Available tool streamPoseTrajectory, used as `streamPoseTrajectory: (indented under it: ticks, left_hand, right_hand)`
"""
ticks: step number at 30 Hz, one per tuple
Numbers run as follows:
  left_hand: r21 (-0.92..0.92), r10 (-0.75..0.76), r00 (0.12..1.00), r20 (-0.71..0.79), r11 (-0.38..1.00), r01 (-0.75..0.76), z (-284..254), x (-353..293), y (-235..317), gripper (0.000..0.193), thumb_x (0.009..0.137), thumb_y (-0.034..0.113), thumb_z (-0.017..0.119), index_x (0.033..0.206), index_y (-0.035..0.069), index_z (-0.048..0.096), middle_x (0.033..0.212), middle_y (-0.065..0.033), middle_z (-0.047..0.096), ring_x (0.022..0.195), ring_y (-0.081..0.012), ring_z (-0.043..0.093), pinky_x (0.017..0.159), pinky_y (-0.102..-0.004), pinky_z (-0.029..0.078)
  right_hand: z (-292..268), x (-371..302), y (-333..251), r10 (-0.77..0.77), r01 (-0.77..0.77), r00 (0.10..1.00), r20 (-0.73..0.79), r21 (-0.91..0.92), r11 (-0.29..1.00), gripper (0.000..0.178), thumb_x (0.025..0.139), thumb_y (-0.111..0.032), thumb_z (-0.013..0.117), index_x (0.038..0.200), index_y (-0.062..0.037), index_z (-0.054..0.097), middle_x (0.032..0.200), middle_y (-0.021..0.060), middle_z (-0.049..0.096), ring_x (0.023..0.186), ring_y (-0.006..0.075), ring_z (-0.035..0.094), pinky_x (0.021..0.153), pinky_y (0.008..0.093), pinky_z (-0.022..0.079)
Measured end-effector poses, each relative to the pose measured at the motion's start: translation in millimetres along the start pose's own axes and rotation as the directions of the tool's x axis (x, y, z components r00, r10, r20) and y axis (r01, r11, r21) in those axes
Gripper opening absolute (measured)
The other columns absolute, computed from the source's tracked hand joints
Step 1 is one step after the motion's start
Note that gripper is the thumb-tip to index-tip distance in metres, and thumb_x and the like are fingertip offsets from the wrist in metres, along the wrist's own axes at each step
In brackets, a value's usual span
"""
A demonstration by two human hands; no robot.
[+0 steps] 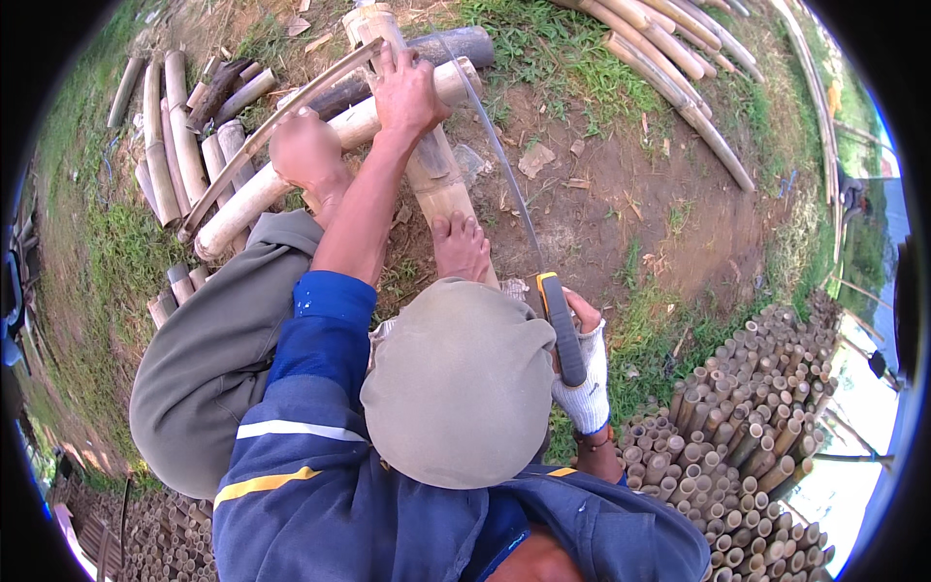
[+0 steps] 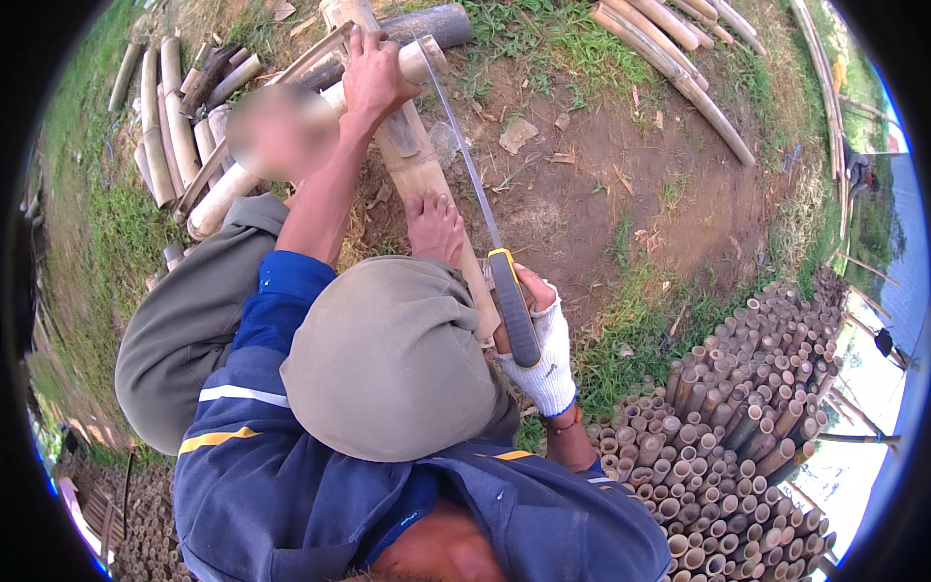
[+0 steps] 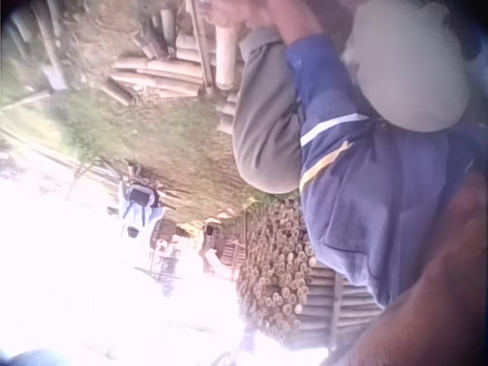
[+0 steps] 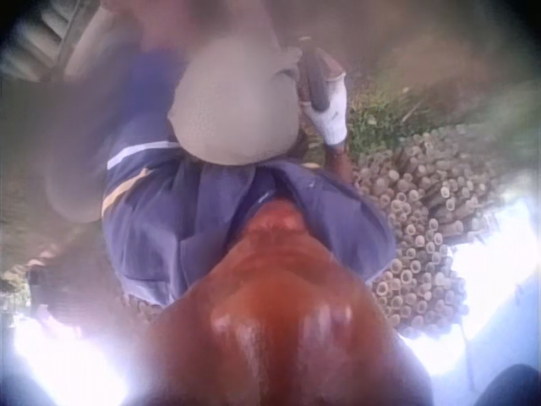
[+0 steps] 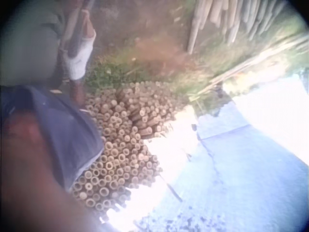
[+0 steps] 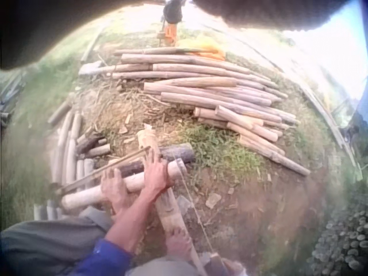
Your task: The person sits on the ground and uses a hand saw to cut bamboo poles into shorter sections. They hold the bamboo steady with their hands and feet while sawing, then place the cut pieces aside.
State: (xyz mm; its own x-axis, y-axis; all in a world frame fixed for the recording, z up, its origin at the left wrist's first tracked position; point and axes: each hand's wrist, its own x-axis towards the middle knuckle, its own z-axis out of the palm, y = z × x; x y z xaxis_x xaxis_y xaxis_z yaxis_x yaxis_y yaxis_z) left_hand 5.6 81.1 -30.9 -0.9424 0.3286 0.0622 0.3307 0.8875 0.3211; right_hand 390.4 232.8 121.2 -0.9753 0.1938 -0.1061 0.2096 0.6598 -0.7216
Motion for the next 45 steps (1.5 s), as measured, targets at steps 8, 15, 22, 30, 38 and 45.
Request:
streamPoseTrajectory:
  ticks: [8, 15, 22, 30, 38, 45]
  left_hand:
    - [-0.099, 0.065, 0.995, -0.082, 0.992, -0.073, 2.1, 7.4, 8.5, 0.067, 0.063, 0.031, 0.102, 0.121, 0.005, 0.080, 0.156, -0.0175, 0.058, 0.161, -0.0492, 0.036, 0.124, -0.0548, 0.049]
    - [-0.015, 0.019, 0.999, 0.037, 1.000, -0.018, -5.5, 12.4, -2.3, 0.074, 0.064, 0.035, 0.101, 0.128, 0.004, 0.079, 0.160, -0.0183, 0.055, 0.163, -0.0475, 0.030, 0.117, -0.0617, 0.055]
    - [-0.014, 0.027, 0.998, 0.062, 1.000, -0.026, -7.3, 8.8, 0.5, 0.080, 0.064, 0.036, 0.102, 0.133, 0.006, 0.077, 0.162, -0.0175, 0.052, 0.164, -0.0492, 0.028, 0.115, -0.0604, 0.057]
    - [-0.068, 0.054, 0.998, 0.037, 0.996, -0.051, -6.2, 11.4, 15.0, 0.084, 0.063, 0.040, 0.103, 0.135, 0.005, 0.076, 0.164, -0.0194, 0.049, 0.164, -0.0515, 0.026, 0.128, -0.0553, 0.045]
    - [0.043, 0.006, 0.987, 0.163, 0.999, -0.013, -17.7, 14.7, 6.3, 0.093, 0.064, 0.042, 0.104, 0.143, 0.006, 0.071, 0.169, -0.0208, 0.044, 0.166, -0.0502, 0.023, 0.126, -0.0588, 0.048]
    - [0.048, 0.020, 0.989, 0.148, 0.998, -0.027, -12.8, 8.0, 13.4, 0.095, 0.067, 0.047, 0.099, 0.151, 0.015, 0.068, 0.164, -0.0179, 0.048, 0.164, -0.0466, 0.027, 0.126, -0.0608, 0.045]
  right_hand:
    - [65.6, 251.4, -21.2, -0.218, 0.278, 0.952, -0.215, 0.307, 0.910, 0.061, 0.091, -0.006, 0.074, 0.148, -0.0044, 0.055, 0.126, 0.0143, 0.070, 0.110, 0.0255, 0.069, 0.103, 0.0374, 0.055]
    - [45.9, 160.6, -12.1, -0.038, 0.067, 0.996, -0.083, 0.372, 0.926, 0.067, 0.090, -0.007, 0.072, 0.154, -0.0034, 0.052, 0.143, 0.0179, 0.063, 0.128, 0.0320, 0.066, 0.111, 0.0403, 0.053]
    - [11.7, 24.6, -0.9, 0.020, -0.018, 0.999, -0.042, 0.055, 0.998, 0.069, 0.087, -0.010, 0.070, 0.154, -0.0028, 0.052, 0.149, 0.0210, 0.062, 0.131, 0.0356, 0.066, 0.109, 0.0419, 0.054]
    - [63.9, 254.6, 0.8, -0.167, 0.232, 0.961, -0.222, 0.310, 0.922, 0.060, 0.093, -0.024, 0.080, 0.145, -0.0057, 0.057, 0.130, 0.0209, 0.070, 0.117, 0.0429, 0.071, 0.101, 0.0456, 0.059]
    - [-5.5, 31.2, -18.4, 0.055, -0.027, 0.995, -0.083, 0.301, 0.953, 0.064, 0.090, -0.016, 0.079, 0.151, -0.0105, 0.058, 0.138, 0.0203, 0.069, 0.125, 0.0403, 0.071, 0.104, 0.0447, 0.059]
    - [16.8, 85.1, 11.7, 0.050, -0.029, 0.997, -0.054, 0.331, 0.943, 0.065, 0.089, -0.016, 0.078, 0.151, -0.0102, 0.058, 0.141, 0.0187, 0.069, 0.124, 0.0383, 0.072, 0.104, 0.0441, 0.059]
